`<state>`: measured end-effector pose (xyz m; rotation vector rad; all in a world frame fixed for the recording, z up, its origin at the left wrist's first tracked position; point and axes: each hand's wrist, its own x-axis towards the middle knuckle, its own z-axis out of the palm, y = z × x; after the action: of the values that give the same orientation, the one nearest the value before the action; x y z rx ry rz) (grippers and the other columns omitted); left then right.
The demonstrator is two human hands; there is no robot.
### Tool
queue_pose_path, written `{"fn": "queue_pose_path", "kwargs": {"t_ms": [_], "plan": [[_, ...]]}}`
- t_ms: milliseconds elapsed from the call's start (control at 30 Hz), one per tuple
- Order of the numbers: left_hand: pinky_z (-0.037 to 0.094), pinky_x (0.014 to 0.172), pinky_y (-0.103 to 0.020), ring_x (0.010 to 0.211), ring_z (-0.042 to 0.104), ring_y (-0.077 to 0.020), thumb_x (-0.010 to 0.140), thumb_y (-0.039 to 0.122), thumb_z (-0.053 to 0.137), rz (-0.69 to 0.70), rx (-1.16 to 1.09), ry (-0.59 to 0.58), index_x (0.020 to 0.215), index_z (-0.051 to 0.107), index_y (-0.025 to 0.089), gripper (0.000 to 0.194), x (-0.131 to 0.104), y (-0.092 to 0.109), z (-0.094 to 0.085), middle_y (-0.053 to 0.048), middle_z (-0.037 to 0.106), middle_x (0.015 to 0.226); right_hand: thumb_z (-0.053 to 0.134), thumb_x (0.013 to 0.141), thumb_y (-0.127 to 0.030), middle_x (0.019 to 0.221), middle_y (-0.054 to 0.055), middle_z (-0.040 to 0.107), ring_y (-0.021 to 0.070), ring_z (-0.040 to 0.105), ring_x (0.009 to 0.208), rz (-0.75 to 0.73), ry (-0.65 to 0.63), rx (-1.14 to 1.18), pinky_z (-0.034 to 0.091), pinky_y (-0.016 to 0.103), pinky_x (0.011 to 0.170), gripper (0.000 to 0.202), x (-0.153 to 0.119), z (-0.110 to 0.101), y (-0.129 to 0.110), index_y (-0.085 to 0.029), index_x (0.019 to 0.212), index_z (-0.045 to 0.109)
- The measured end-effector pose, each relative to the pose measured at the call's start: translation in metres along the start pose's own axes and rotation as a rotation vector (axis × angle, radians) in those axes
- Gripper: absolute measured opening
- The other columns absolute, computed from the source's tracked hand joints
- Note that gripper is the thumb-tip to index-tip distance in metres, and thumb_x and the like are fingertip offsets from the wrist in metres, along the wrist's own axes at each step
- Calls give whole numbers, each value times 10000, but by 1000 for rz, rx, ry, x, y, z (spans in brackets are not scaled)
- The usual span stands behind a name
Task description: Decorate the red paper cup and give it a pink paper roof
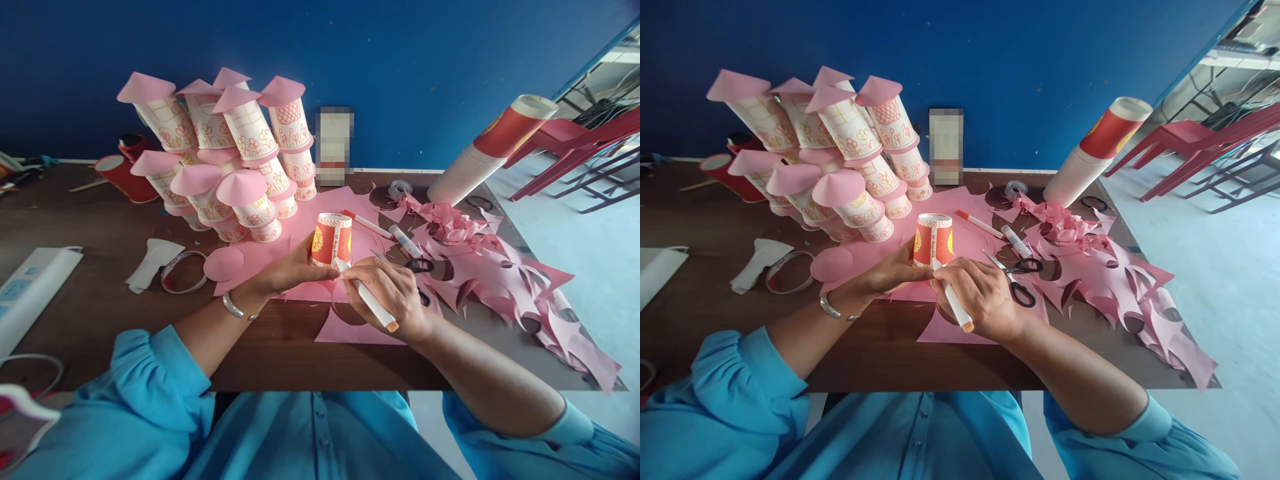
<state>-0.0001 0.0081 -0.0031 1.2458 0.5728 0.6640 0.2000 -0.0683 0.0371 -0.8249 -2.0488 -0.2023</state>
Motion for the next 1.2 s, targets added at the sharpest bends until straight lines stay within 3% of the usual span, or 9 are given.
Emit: {"fn": "queue_pose_path", "kwargs": {"t_ms": [500, 900, 1200], "plan": [[583, 925, -384, 1177, 690, -312, 772, 389, 931, 18, 60, -16, 1438, 548, 218, 787, 0, -1, 0, -125, 726, 1258, 642, 993, -107, 805, 45, 775, 154, 740, 666, -17, 7, 4, 601, 259, 607, 105, 1, 1, 1, -190, 1042, 601], [571, 936, -390, 1118, 683, -278, 793, 409, 914, 4, 64, -23, 1360, 569, 209, 693, 0, 4, 1, -94, 709, 1190, 625, 999, -96, 813, 22, 769, 154, 750, 692, -12, 3, -7, 598, 257, 614, 127, 1, -3, 3, -201, 1064, 595], [568, 943, -405, 1163, 671, -304, 799, 418, 911, 42, 106, -34, 1474, 541, 233, 792, 0, 3, 0, -111, 709, 1234, 651, 957, -61, 827, 34, 769, 161, 737, 679, -19, -4, -6, 584, 265, 605, 170, -2, 0, 4, -189, 1058, 604]]}}
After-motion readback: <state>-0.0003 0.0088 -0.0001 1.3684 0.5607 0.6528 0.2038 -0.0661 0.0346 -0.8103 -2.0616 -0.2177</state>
